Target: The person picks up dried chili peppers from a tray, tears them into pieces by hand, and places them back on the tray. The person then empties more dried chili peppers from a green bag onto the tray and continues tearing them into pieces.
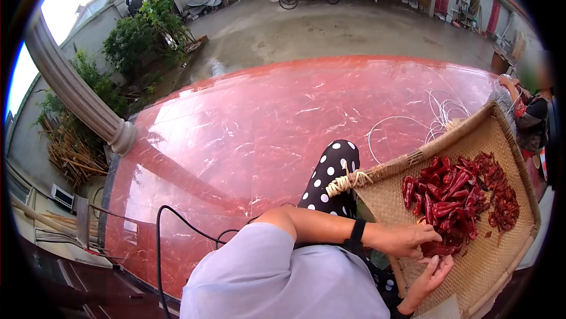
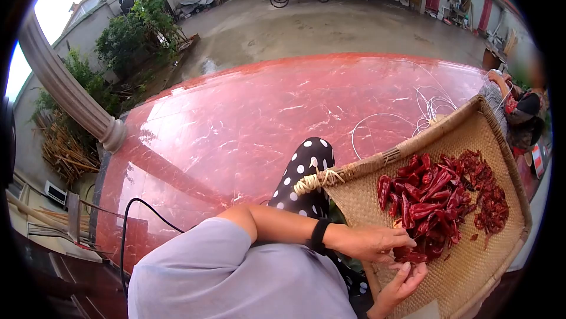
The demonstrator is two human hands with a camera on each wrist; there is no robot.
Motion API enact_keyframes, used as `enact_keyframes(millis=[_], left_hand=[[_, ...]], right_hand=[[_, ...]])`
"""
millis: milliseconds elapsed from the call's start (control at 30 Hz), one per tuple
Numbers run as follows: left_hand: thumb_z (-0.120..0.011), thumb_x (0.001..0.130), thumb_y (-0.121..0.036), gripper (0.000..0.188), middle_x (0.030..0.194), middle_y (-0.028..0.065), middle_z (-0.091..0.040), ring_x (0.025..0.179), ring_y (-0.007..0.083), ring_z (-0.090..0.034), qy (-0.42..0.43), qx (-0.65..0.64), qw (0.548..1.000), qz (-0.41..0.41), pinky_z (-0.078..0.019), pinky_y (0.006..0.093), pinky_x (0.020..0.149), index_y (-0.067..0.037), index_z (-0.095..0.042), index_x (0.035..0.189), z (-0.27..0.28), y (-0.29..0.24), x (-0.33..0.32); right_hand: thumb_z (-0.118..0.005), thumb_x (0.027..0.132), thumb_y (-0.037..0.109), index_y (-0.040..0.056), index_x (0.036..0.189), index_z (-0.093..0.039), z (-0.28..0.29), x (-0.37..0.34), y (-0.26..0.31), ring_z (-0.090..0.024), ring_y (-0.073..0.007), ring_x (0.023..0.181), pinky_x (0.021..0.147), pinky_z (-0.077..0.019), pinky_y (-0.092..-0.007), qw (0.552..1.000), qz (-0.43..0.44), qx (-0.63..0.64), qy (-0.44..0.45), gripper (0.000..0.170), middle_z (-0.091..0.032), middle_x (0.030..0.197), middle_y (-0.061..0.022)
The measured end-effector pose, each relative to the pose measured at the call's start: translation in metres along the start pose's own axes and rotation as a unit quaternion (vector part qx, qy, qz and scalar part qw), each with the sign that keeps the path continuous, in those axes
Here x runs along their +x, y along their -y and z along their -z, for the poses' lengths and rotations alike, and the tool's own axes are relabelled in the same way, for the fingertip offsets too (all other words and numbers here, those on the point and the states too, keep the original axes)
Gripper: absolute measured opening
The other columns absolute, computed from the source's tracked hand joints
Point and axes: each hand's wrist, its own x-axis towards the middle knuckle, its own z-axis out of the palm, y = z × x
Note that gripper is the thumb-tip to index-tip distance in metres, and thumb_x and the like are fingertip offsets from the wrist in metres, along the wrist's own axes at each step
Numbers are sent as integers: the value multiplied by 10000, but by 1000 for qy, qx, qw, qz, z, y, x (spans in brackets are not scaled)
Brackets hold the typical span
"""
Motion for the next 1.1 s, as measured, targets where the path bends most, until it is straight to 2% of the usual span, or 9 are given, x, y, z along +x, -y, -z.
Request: enact_keyframes(millis=[167, 300, 467, 600, 767, 833, 900, 1033, 1100], left_hand=[[-643, 846, -63, 179, 850, 223, -626, 831, 401, -617, 6, -61, 998, 28, -479, 438, 730, 25, -561, 978, -7, 17, -6], [-661, 829, -71, 202, 849, 229, -621, 800, 389, -621, 62, -47, 995, 66, -484, 440, 707, 30, -570, 978, 16, -4, -17], [-661, 877, -152, 192, 838, 182, -634, 817, 382, -639, 193, 153, 968, 55, -497, 482, 670, -31, -584, 1005, 40, 8, -50], [-652, 831, -88, 239, 872, 122, -586, 826, 310, -657, 265, 304, 912, 75, -538, 416, 673, -67, -599, 1063, 39, 8, -76], [-590, 800, -3, 199, 887, 130, -587, 845, 317, -647, 229, 352, 906, 45, -532, 417, 719, -32, -543, 991, 21, 27, -95], [-571, 801, 15, 210, 892, 137, -588, 853, 326, -645, 216, 349, 911, 48, -532, 419, 726, -29, -542, 1005, 20, 30, -93], [-554, 805, 28, 251, 904, 145, -593, 869, 334, -647, 201, 331, 920, 62, -535, 420, 729, -30, -554, 1050, 18, 34, -88], [-558, 822, 14, 383, 939, 148, -613, 897, 330, -654, 173, 318, 926, 101, -546, 423, 743, -59, -576, 1198, 11, 39, -89], [-571, 835, -12, 376, 932, 139, -613, 889, 321, -657, 154, 347, 924, 51, -548, 425, 738, -61, -580, 1208, 6, 40, -91]], right_hand=[[-465, 1063, 205, -12, 1216, -480, -16, 0, 11, -502, -92, 704, 678, -437, -244, 997, -55, 53, 26, 266, -592, 984, -68], [-478, 1058, 205, -4, 1211, -506, -17, 6, -6, -508, -97, 704, 681, -443, -244, 997, -33, 70, 19, 260, -596, 994, -59], [-493, 1027, 52, 11, 1212, -524, -10, 9, 6, -549, -103, 726, 699, -483, -234, 994, -39, 80, -60, 193, -611, 1107, -90], [-502, 1015, 36, 17, 1298, -483, -6, 6, 5, -571, -100, 726, 675, -510, -232, 986, -53, 99, -122, 284, -612, 1140, -119], [-530, 993, 20, 13, 1279, -509, 1, 9, 1, -591, -88, 735, 684, -502, -224, 986, -100, 75, -106, 287, -615, 1146, -89], [-587, 951, 14, 27, 1266, -540, 1, 10, -2, -616, -116, 764, 706, -517, -249, 989, -106, 25, -98, 318, -622, 1147, -80], [-637, 905, 19, 37, 1250, -565, 6, 14, -3, -630, -158, 812, 743, -530, -292, 971, -65, -210, -93, 353, -611, 1173, -85], [-691, 855, 53, 81, 1246, -585, 16, 16, -11, -630, -227, 905, 821, -529, -350, 947, -79, -307, -55, 406, -565, 1243, -104], [-711, 841, 78, 111, 1250, -590, 17, 16, -7, -624, -265, 967, 862, -522, -383, 938, -105, -330, -20, 428, -543, 1272, -112]])
